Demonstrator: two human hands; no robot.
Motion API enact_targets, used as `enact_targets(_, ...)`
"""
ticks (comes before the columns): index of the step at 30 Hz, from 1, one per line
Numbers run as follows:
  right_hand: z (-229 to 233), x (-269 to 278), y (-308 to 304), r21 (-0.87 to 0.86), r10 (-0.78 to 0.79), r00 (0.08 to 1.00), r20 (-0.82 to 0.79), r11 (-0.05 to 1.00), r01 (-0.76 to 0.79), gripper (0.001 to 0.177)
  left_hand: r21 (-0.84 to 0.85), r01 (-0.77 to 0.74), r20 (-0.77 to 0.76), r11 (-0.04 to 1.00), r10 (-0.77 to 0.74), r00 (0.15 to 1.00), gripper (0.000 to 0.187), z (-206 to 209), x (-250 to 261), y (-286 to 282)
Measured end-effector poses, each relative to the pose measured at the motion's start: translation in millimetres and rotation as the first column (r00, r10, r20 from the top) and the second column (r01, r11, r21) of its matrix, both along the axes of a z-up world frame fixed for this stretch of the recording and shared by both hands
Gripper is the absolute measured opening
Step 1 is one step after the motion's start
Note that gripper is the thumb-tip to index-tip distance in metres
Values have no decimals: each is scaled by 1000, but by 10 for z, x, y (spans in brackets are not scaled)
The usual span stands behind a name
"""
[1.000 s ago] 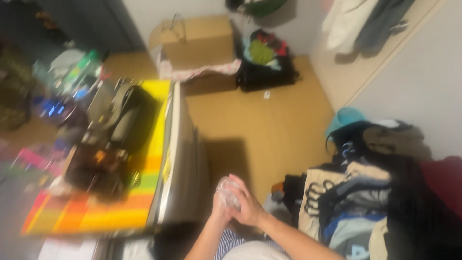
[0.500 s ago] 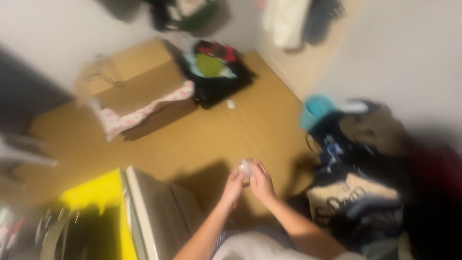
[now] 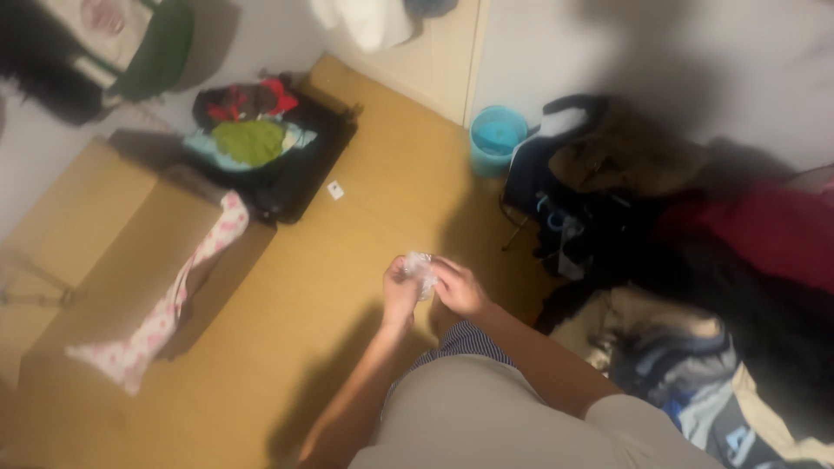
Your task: The person unpacks a cardboard box, removes a laptop and plastic-wrapped items, and places them on a desk. They then handle a black cable, coil it, and place it on the desk. Finally, they pick up and fold several pieces of clothing from a pile on the floor.
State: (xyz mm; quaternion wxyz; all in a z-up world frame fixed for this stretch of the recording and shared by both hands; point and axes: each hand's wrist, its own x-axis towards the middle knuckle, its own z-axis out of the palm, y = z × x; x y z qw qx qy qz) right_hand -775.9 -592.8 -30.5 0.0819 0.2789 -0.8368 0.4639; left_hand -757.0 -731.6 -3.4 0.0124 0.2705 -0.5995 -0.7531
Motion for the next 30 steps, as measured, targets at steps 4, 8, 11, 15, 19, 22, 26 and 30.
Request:
enact_targets(4,-192,-1119,-53,40,-186,979,88,982,183,26,-1,-3,-65,1000,3,998,32,384,-851,223)
enact_targets(8,177,-2041,-14,143,-93,986,139,987,73,45,-33,-77,-100,996,74,992,57,59,-1686,282)
enact_targets(11,-41,-2522,-100,42,-85,983,162,996,79,50,-162,80,-5,984,-82,997,43,-582,-2427,46)
enact_targets(15,-312,-2975,151,70,-155,977,143,987,146,40,-98,206,62,974,-201,978,48,-115,-3105,332)
enact_targets(19,-1053,-3534,541,145,-564,788,247,826,545,26,-185,577,59,796,-577,815,67,-564,-3842,500)
enact_targets(22,-1547,-3993,961,325,-743,561,366,666,671,29,-309,817,358,487,-736,574,84,-1219,-4220,582)
enact_targets(26,-2873,-4342,1415,471,-856,339,389,501,726,26,-251,949,653,191,-690,311,96,-2172,-4454,638)
enact_targets(30,-3958,-4768,1737,495,-883,295,366,453,741,22,-249,943,574,220,-751,327,87,-2214,-4794,777)
